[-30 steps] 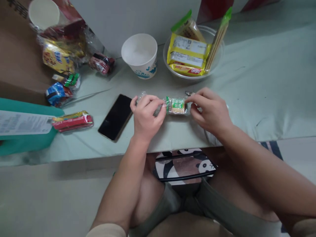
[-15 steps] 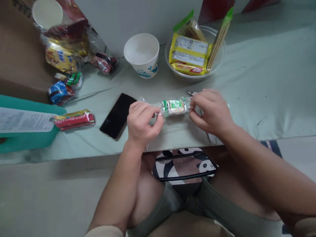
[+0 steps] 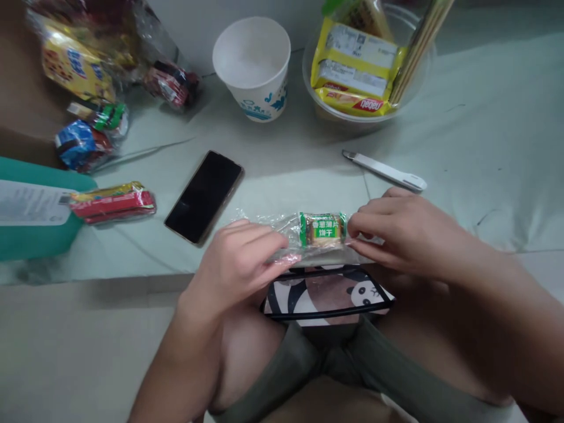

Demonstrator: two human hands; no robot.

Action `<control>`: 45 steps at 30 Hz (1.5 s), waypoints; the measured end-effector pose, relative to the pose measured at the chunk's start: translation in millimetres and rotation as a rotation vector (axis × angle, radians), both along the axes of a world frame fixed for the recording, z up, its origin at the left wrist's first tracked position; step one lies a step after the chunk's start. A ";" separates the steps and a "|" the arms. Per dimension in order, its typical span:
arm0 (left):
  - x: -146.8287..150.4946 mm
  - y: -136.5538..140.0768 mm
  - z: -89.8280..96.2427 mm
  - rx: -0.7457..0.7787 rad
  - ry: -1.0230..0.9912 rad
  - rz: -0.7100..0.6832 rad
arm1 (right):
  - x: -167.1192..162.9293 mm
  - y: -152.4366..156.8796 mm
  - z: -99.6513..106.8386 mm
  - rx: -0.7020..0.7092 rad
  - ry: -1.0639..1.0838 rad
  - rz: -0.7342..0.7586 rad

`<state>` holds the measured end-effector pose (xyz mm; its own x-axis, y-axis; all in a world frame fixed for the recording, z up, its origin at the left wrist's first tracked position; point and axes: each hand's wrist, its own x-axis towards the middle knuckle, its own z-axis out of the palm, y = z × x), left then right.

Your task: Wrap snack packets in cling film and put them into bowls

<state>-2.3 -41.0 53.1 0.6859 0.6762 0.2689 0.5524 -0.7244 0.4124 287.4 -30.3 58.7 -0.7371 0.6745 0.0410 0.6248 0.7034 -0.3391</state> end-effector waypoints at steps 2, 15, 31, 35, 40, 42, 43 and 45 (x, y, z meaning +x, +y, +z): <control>-1.0 2.9 -3.2 0.004 0.015 0.037 | 1.5 2.3 -1.9 0.004 0.016 -0.062; 14.4 40.7 -6.6 0.322 -0.321 0.483 | -15.8 5.7 8.9 0.265 0.290 -0.595; -8.1 49.8 -23.7 0.165 -0.499 0.412 | 3.6 25.9 -15.1 0.037 0.537 -0.642; -6.3 47.3 -27.0 -0.033 -0.758 0.430 | -0.5 27.9 -20.6 -0.267 0.883 -0.714; -4.2 38.9 -26.3 -0.180 -0.795 0.576 | -2.1 24.2 -15.9 -0.257 1.032 -0.881; -5.4 39.1 -26.3 -0.146 -0.763 0.632 | -1.2 23.9 -14.0 -0.210 1.041 -0.939; -6.6 40.1 -26.0 -0.127 -0.771 0.654 | -0.3 24.4 -13.9 -0.181 1.051 -0.958; -9.5 42.4 -23.3 -0.104 -0.831 0.662 | 2.2 26.2 -14.8 -0.110 1.105 -0.967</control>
<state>-11.8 1.4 29.9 -0.1987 0.8936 0.4026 0.3398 -0.3225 0.8835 289.6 -4.1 43.9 0.3633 0.9126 0.1874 0.2198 0.1115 -0.9691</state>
